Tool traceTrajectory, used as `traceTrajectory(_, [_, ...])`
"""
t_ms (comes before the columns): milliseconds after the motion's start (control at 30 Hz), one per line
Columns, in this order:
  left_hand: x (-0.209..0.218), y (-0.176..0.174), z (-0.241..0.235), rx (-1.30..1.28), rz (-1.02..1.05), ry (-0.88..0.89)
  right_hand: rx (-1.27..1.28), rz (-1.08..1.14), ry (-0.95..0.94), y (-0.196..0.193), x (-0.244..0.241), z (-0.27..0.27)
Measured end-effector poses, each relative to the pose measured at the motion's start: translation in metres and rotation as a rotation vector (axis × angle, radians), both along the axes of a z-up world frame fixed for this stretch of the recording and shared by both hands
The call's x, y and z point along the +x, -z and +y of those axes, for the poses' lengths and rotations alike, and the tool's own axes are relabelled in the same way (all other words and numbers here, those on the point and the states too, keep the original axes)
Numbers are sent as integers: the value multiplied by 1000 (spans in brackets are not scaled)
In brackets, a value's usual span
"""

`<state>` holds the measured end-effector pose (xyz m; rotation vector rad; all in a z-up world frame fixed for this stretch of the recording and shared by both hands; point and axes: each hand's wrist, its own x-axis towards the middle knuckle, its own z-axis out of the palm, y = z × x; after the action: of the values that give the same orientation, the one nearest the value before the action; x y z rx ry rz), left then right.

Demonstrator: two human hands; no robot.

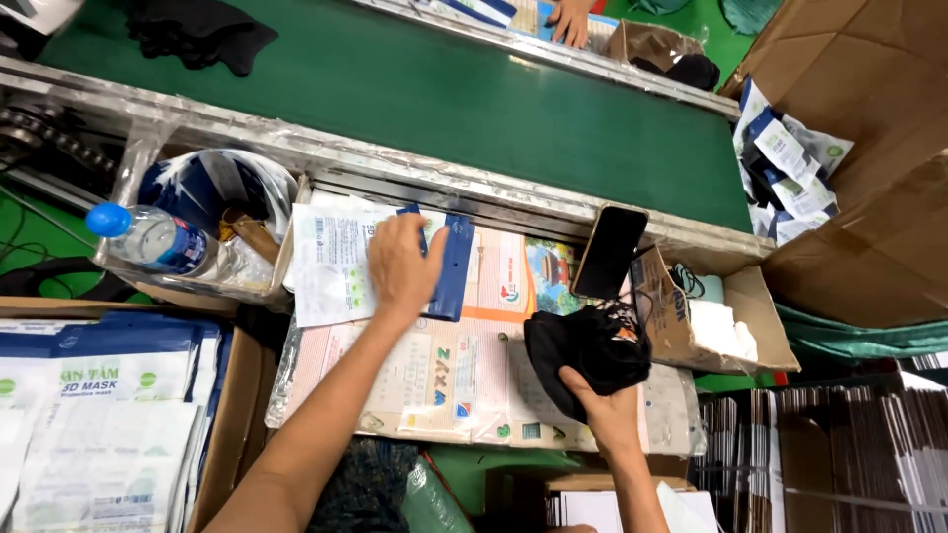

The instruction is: Packing protective face masks into individual plastic bags on a conveyor belt production line.

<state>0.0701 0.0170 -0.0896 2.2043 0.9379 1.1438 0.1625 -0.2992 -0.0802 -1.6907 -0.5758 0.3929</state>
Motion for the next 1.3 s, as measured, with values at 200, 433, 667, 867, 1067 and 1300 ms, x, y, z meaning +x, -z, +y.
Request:
traceTrajectory(200, [5,69,19,86,192,-141,48,2,1,-6,-6,12])
traceTrajectory(433, [-2,61,24,50,208,-128,1,57,25,-11,-11,8])
traceTrajectory(667, [3,67,23,109,299,-54,50,-68,-7,-3,-7,12])
traceTrajectory(867, [-5,75,44,-22,331,123,3,22,54,-1,-7,5])
traceTrajectory(1067, [-12,76,58,29,350,278,37,114,62,-9,-11,4])
traceTrajectory(1300, [6,34,-21,274,268,461,308,381,-68,1,-1,4])
